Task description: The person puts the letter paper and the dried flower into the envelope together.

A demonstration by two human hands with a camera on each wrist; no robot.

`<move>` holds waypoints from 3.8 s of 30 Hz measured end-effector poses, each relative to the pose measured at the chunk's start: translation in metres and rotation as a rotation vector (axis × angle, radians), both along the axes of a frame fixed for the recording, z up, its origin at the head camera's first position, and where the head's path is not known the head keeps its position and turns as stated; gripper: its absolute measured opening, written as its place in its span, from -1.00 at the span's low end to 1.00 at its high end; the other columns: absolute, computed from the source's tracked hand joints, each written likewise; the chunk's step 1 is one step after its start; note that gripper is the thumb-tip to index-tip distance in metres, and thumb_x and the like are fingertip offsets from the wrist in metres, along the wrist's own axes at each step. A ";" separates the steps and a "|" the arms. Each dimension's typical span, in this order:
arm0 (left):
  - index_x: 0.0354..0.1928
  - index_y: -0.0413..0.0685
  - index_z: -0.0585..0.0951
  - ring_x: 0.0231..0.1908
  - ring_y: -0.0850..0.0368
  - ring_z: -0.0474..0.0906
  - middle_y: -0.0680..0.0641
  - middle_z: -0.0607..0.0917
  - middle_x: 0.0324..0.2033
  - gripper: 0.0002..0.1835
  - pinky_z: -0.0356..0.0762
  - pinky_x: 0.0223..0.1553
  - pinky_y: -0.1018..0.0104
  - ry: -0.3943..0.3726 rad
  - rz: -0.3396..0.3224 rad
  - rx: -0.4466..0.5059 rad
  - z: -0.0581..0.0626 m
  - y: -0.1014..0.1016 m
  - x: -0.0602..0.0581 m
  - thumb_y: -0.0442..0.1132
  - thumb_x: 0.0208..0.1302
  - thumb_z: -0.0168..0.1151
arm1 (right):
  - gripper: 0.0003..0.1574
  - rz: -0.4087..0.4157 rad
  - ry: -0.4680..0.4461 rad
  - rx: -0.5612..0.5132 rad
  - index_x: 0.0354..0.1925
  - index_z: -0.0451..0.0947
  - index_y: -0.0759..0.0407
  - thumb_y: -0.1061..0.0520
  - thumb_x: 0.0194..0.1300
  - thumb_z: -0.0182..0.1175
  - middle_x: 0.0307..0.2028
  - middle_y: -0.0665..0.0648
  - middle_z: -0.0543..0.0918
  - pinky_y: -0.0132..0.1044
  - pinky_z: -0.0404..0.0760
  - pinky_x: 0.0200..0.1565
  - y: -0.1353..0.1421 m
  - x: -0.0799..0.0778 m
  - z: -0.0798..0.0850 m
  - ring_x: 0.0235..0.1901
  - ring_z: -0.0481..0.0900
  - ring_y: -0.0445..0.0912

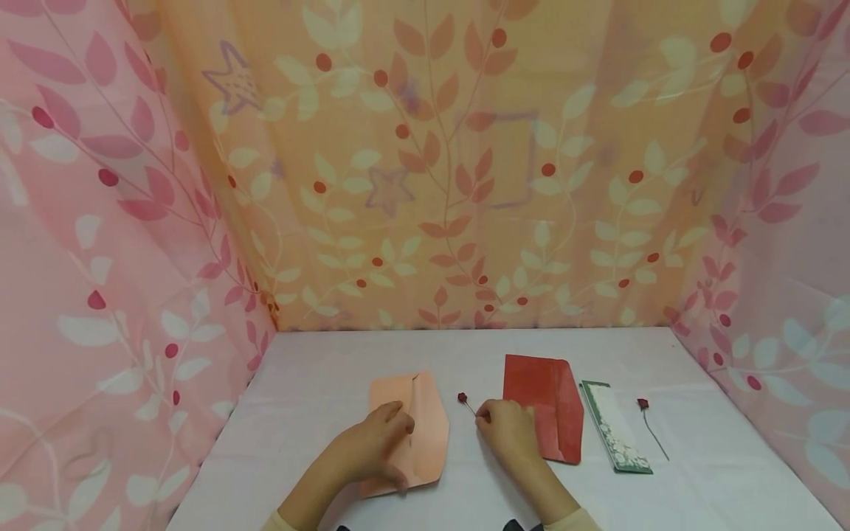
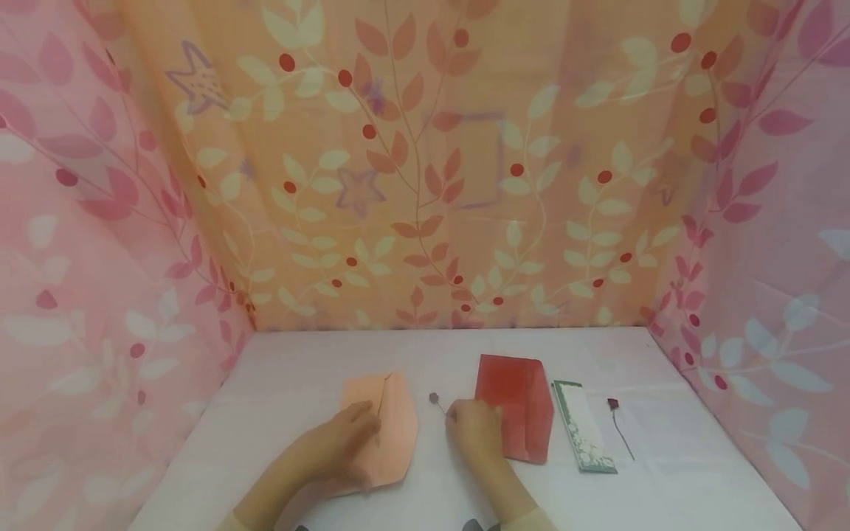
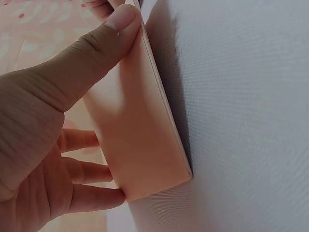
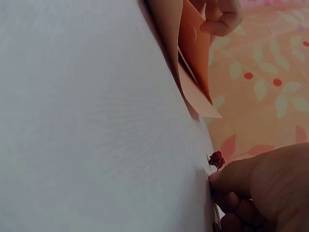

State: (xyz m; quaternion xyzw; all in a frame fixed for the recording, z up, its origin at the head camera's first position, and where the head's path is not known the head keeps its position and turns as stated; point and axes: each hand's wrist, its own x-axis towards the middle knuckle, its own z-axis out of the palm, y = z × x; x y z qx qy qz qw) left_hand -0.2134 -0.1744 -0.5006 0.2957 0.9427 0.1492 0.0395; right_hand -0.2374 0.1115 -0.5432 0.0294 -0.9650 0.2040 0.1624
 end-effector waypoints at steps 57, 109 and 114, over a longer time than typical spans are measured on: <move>0.10 0.29 0.41 0.22 -0.17 0.54 -0.22 0.37 0.42 -0.12 0.67 -0.05 0.01 0.000 -0.003 0.026 0.002 -0.002 0.000 0.39 -0.29 0.59 | -0.86 0.254 -0.314 -0.717 -0.22 0.71 0.14 0.11 0.28 0.38 -0.44 0.01 0.71 -0.29 0.60 -0.46 -0.031 -0.002 0.012 -0.46 0.62 -0.13; 0.11 0.23 0.35 0.36 -0.23 0.40 -0.25 0.30 0.45 -0.10 0.64 0.07 -0.06 -0.001 -0.007 0.068 -0.006 -0.008 -0.005 0.39 -0.24 0.55 | -0.91 0.316 -0.441 -0.791 -0.45 0.74 0.22 0.26 0.18 0.33 -0.65 0.08 0.68 -0.27 0.63 -0.65 -0.089 -0.010 0.006 -0.67 0.63 -0.16; 0.15 0.22 0.35 0.37 -0.28 0.39 -0.29 0.29 0.45 -0.09 0.64 0.08 -0.09 0.001 -0.018 0.070 -0.004 -0.008 -0.004 0.37 -0.22 0.55 | -0.88 0.349 -0.437 -0.756 -0.47 0.75 0.17 0.19 0.20 0.40 -0.68 0.03 0.65 -0.32 0.57 -0.69 -0.092 -0.010 0.004 -0.71 0.56 -0.21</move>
